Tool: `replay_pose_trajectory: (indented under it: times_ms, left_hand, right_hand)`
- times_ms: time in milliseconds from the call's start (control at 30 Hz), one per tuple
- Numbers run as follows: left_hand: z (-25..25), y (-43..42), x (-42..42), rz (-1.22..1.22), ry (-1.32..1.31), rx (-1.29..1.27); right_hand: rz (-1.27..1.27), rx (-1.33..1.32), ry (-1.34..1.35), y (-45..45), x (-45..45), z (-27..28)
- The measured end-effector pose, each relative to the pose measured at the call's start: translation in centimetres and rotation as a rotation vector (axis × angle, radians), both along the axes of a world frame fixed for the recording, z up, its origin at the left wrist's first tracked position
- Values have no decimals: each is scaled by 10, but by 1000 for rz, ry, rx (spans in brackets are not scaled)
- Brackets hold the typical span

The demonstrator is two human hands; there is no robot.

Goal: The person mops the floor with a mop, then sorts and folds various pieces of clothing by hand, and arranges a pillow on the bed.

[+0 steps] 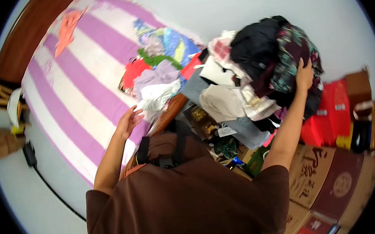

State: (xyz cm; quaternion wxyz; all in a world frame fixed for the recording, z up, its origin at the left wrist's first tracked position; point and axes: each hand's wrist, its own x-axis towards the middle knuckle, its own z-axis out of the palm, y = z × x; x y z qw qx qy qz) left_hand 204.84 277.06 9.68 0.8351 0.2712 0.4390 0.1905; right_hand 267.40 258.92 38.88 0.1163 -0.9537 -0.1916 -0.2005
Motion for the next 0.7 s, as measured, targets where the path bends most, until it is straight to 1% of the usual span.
replay_pose_trajectory:
  times_ms: [33,67,100,133,200,267,300,333,400,467,533,567,600,633,667,700]
  left_hand:
    - [3,-1,-1,24,21,-13]
    - [4,0,1,41,35,-16]
    - [3,-1,1,61,39,-28]
    - [-1,-2,-1,88,47,-36]
    - [-11,-7,-3,130,58,-56]
    - [-22,-15,-6,156,80,-85]
    - [-26,-19,-7,166,92,-98]
    - [-28,-22,-7,177,104,-111]
    - [-27,-27,-6,181,130,-131]
    - [-26,-26,-8,184,165,-135]
    - [-28,-24,-8,189,204,-135]
    - [-28,-23,-7,204,214,-137]
    - [-29,-22,-7,220,223,-138]
    - [-29,-23,-7,238,233,-140]
    - [-29,-25,-8,250,242,-148]
    - [-30,-26,-8,262,253,-153]
  right_hand:
    - [44,-66,8,-3,35,-28]
    - [83,-122,8,-14,90,-62]
    - [167,-183,-68,-31,143,-90]
    - [250,-244,-148,-45,186,-105]
    - [407,-324,-170,-53,226,-101]
    - [463,-373,-46,-60,301,-91]
    - [237,-562,-69,-28,232,-50]
    - [23,-783,-74,17,129,5]
    - [-83,-750,-322,58,63,49]
    - [-37,-338,-474,115,-71,88]
    - [236,-47,-497,139,-116,83]
    - [480,88,-448,153,-137,70]
    - [723,226,-391,171,-157,48]
    - [867,302,-195,192,-178,20]
    - [908,146,54,209,-202,-9]
    - [1166,163,172,231,-210,-70]
